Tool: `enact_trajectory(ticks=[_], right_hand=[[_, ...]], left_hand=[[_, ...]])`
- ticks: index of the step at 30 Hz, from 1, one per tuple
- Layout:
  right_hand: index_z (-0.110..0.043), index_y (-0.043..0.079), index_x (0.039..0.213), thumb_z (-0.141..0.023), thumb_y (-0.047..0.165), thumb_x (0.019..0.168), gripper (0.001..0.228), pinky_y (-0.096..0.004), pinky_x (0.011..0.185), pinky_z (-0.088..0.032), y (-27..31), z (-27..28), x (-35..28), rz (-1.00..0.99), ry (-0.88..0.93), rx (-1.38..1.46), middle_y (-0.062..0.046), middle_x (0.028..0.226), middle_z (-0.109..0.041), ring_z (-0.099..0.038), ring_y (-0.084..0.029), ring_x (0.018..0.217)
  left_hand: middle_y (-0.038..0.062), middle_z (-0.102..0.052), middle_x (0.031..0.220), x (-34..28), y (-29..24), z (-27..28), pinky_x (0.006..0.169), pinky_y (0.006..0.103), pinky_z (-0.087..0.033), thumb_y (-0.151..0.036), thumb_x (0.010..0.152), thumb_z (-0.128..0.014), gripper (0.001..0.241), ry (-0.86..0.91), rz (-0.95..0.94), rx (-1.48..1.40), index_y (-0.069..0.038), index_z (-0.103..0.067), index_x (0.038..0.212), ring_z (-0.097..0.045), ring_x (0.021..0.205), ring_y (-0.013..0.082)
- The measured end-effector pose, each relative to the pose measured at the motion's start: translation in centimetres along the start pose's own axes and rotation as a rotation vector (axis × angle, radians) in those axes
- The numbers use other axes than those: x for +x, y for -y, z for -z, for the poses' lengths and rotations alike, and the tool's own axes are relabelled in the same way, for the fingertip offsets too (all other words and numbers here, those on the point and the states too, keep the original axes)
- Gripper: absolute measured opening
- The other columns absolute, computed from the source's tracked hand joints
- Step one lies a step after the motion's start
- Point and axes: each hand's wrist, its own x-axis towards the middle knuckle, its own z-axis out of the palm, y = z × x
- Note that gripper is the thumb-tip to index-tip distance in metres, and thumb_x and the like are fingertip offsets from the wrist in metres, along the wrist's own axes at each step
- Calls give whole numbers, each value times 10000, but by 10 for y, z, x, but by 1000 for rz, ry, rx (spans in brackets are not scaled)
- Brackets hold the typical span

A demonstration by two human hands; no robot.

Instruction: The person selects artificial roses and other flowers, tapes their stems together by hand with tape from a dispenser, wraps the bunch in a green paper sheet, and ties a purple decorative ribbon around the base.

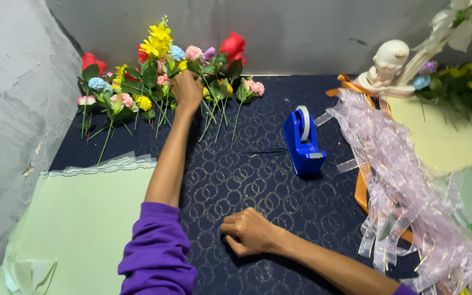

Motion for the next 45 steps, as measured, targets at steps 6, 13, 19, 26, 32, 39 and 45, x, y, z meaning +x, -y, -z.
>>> enact_trajectory(ticks=[6, 13, 19, 26, 32, 39, 45], right_hand=[[-440, 77, 549, -482, 63, 672, 130, -291, 320, -295, -5, 0, 3, -33, 42, -47, -24, 472, -418, -363, -149, 366], [-432, 76, 551, -477, 45, 657, 119, -290, 316, -281, -4, 0, 3, -37, 34, -54, -21, 467, -413, -367, -148, 367], [-461, 63, 580, -488, 58, 650, 75, -312, 338, -324, -2, 1, 5, -41, 22, -28, -41, 506, -461, -425, -178, 398], [-435, 64, 585, -489, 37, 672, 106, -321, 348, -323, -2, 5, 7, -43, 30, -29, -44, 514, -440, -416, -187, 403], [-443, 61, 594, -498, 44, 667, 93, -338, 359, -340, -3, 5, 7, -32, 16, -42, -51, 536, -457, -439, -206, 415], [-442, 54, 606, -501, 47, 671, 89, -328, 347, -325, -2, 5, 7, -31, 31, -37, -52, 533, -444, -422, -196, 415], [-450, 56, 610, -504, 43, 677, 87, -323, 364, -343, -2, 6, 7, -30, 39, -33, -50, 537, -449, -419, -184, 419]], left_hand=[[31, -693, 724, 2, -17, 40, 668, 283, -550, -21, 740, -588, 127, -154, -66, -437, -102, -686, 742, -653, 678, 109], [-17, -678, 631, -21, -22, 46, 399, 171, -338, -47, 817, -549, 150, -285, 147, -628, -113, -672, 873, -435, 428, 11], [59, -604, 771, -61, -34, 4, 500, 156, -461, -41, 904, -436, 174, 21, 18, -735, -27, -571, 1013, -539, 597, 84], [62, -487, 690, -100, -36, -39, 418, 299, -345, -91, 922, -346, 184, 94, -125, -237, -33, -502, 844, -422, 507, 148], [66, -457, 732, -110, -53, -29, 447, 342, -392, -209, 860, -520, 183, 148, -198, -55, -73, -398, 863, -474, 544, 191], [159, -570, 788, -117, -57, -28, 558, 474, -487, 67, 647, -665, 399, 255, -267, 276, 22, -433, 968, -492, 892, 362], [25, -593, 622, -86, -43, -26, 536, 324, -371, 85, 593, -425, 205, 155, -111, -456, -84, -350, 681, -533, 578, 167]])
